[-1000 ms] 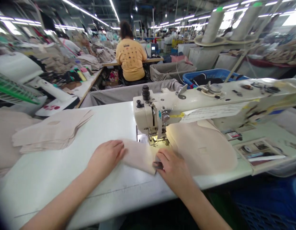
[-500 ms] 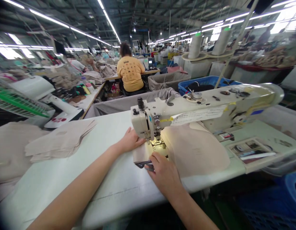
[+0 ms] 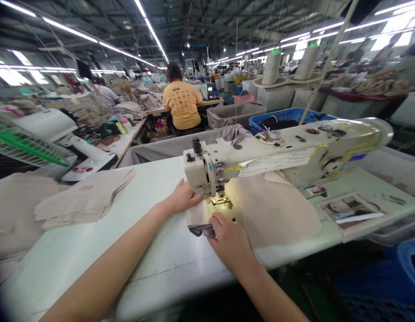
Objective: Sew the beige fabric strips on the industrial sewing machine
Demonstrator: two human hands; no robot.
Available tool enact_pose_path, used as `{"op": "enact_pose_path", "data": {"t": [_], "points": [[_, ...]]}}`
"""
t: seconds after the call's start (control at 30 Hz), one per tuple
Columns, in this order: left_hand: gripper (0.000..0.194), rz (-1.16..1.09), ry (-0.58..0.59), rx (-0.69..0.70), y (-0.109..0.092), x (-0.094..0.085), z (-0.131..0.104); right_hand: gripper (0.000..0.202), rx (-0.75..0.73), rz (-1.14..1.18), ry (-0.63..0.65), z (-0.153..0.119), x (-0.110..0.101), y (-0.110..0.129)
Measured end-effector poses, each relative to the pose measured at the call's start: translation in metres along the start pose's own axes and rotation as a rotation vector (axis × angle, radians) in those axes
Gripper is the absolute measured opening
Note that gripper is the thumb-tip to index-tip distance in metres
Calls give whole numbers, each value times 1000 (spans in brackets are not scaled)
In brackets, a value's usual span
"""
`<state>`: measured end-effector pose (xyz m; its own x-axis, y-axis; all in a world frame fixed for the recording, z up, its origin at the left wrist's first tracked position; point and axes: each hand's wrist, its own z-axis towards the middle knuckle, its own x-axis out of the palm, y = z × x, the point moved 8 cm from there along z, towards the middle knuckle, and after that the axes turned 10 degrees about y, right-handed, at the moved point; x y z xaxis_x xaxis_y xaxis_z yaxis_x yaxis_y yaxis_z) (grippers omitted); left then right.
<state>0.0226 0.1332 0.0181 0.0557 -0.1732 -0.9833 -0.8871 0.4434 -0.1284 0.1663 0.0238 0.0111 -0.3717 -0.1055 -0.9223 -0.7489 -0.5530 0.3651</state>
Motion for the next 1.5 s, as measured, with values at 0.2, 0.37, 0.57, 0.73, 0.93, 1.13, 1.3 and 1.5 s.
{"op": "enact_pose_path", "data": {"t": [0.2,0.37,0.57,0.73,0.93,1.13,1.3,1.5], "points": [[26,74,-99,-71,-17,-10,-11,9,-4,8,21,5,-3,-3],[19,-31,-107,242,-79,11,-54,27,-13,21,53,-4,-1,-4],[26,-71,-159,388,-95,14,-80,38,-9,-6,78,-6,-2,-4],[26,-84,-152,396,-80,5,-65,36,-2,20,89,11,-8,-6],[30,-79,-148,380,-62,0,-49,32,1,36,63,26,-13,-8],[30,-75,-197,366,-57,1,-46,36,20,49,54,13,-10,-8],[30,-99,-220,328,-53,4,-48,37,20,17,26,7,-3,-9],[28,-69,-198,190,-46,-1,-50,36,17,23,15,7,0,-11]]}}
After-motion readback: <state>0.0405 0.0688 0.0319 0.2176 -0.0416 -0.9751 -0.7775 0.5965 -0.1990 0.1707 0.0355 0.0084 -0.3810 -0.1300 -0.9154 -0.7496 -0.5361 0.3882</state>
